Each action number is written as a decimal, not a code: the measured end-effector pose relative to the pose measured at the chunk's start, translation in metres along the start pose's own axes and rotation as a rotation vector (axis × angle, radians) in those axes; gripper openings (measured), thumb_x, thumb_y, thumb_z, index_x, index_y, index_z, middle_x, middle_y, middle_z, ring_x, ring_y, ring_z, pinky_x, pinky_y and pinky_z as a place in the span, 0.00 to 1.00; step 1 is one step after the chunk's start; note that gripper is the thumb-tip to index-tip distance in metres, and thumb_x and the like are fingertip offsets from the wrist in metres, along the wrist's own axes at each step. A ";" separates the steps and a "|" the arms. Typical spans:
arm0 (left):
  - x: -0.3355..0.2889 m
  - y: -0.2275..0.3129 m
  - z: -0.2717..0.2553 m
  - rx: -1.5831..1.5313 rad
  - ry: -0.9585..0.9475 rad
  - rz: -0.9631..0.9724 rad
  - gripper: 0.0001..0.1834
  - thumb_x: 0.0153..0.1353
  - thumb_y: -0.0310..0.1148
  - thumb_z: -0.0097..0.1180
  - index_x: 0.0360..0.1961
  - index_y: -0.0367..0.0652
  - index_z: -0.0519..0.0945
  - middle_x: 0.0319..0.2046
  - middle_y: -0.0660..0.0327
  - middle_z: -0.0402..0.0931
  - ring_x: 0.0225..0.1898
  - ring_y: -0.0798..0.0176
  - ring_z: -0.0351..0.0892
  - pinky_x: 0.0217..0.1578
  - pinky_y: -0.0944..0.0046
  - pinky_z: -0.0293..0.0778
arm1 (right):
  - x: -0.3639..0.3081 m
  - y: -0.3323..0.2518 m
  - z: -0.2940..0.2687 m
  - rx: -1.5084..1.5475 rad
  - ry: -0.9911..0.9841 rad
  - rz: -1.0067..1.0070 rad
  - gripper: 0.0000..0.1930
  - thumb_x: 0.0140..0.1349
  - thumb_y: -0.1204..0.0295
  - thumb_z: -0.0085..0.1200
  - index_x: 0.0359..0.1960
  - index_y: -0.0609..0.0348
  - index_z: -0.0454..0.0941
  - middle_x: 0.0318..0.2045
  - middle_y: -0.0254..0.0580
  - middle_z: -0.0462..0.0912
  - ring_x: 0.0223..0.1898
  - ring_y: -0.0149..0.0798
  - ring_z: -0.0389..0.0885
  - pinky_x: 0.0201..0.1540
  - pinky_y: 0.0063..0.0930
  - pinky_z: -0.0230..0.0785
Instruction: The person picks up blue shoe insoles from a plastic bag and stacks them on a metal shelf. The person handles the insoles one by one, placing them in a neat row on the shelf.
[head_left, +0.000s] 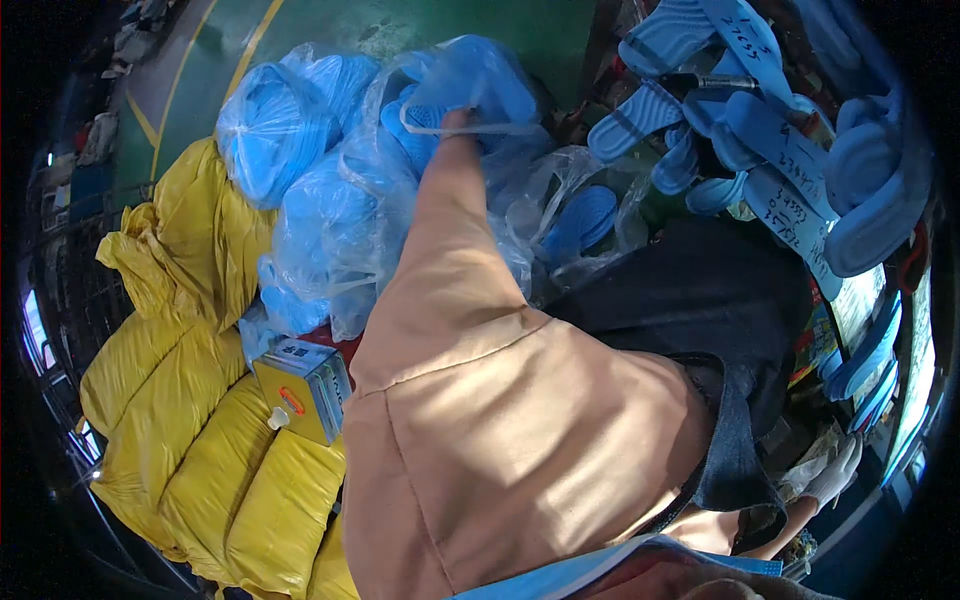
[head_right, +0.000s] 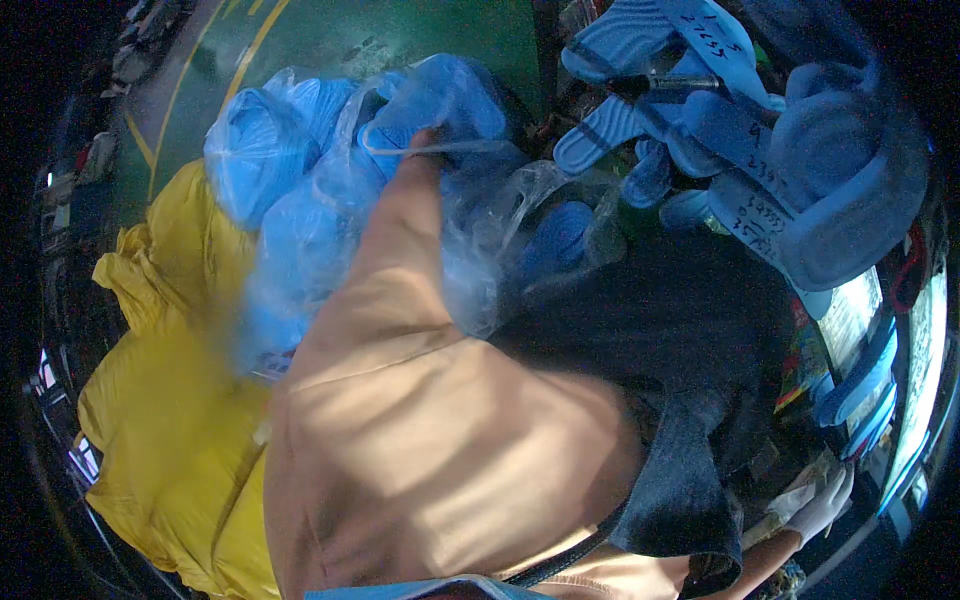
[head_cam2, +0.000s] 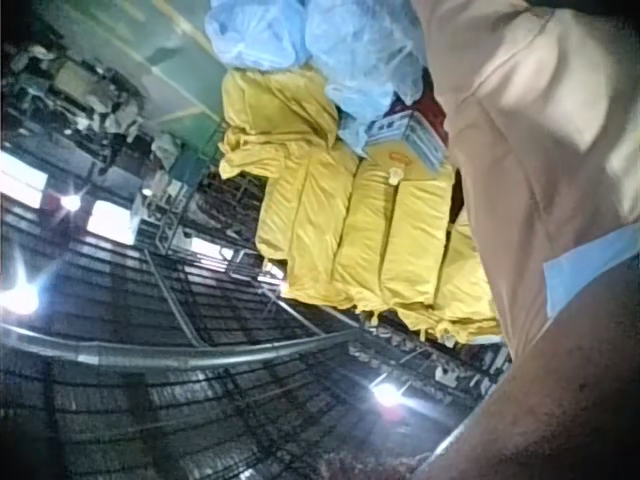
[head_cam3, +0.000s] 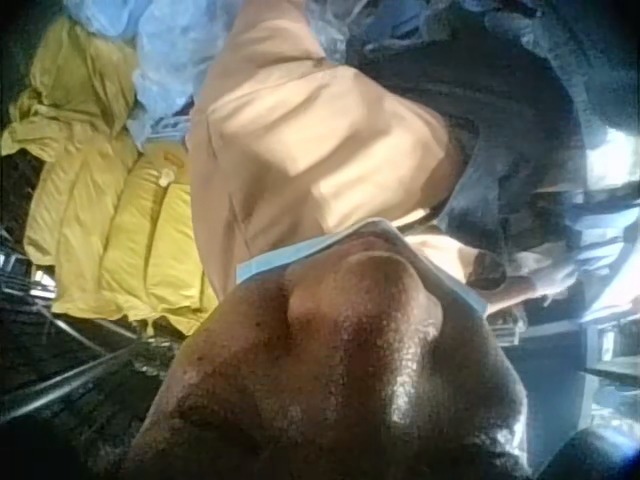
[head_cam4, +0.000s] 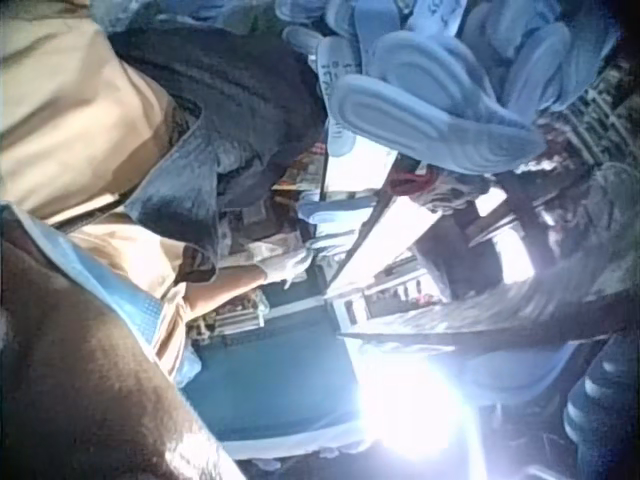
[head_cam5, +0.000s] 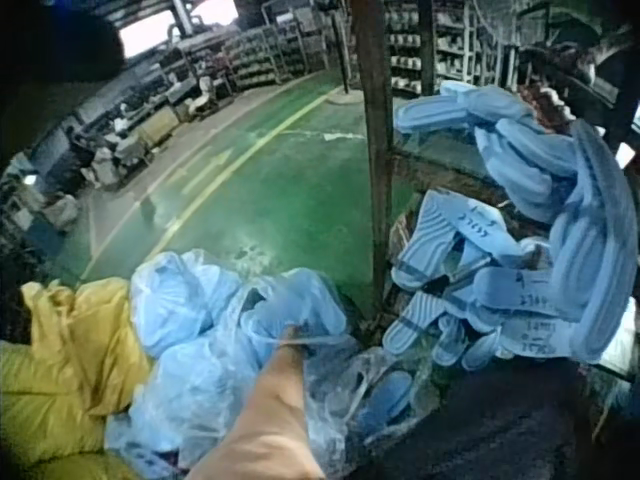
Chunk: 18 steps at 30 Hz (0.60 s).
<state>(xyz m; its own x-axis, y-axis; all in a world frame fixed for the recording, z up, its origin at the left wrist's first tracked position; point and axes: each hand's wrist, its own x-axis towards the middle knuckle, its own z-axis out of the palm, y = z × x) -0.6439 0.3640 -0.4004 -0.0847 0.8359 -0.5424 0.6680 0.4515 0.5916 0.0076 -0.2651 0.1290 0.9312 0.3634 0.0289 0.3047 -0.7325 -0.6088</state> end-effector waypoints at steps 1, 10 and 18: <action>0.008 -0.006 0.004 -0.038 -0.014 -0.006 0.23 0.62 0.50 0.51 0.55 0.54 0.80 0.57 0.55 0.76 0.61 0.52 0.71 0.59 0.54 0.69 | -0.006 -0.003 0.000 -0.052 0.001 -0.020 0.25 0.72 0.59 0.44 0.64 0.63 0.67 0.59 0.51 0.73 0.59 0.44 0.73 0.61 0.35 0.65; 0.080 -0.044 0.020 -0.516 0.013 0.114 0.17 0.61 0.46 0.55 0.42 0.45 0.82 0.37 0.54 0.81 0.36 0.49 0.77 0.35 0.48 0.73 | -0.036 -0.015 0.006 -0.273 -0.001 -0.054 0.24 0.72 0.59 0.45 0.61 0.64 0.71 0.58 0.49 0.75 0.59 0.41 0.72 0.63 0.32 0.60; -0.053 0.063 -0.049 -1.223 -0.260 -0.309 0.25 0.60 0.45 0.54 0.54 0.40 0.75 0.53 0.50 0.76 0.54 0.49 0.75 0.53 0.46 0.71 | -0.031 -0.005 0.005 -0.164 -0.007 -0.068 0.25 0.72 0.58 0.44 0.62 0.64 0.70 0.60 0.48 0.73 0.60 0.44 0.71 0.63 0.32 0.58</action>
<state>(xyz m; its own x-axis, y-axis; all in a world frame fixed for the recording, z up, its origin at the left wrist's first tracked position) -0.6337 0.3639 -0.3049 0.1242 0.6229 -0.7724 -0.4734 0.7213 0.5056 -0.0239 -0.2701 0.1270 0.9060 0.4191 0.0596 0.3961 -0.7897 -0.4684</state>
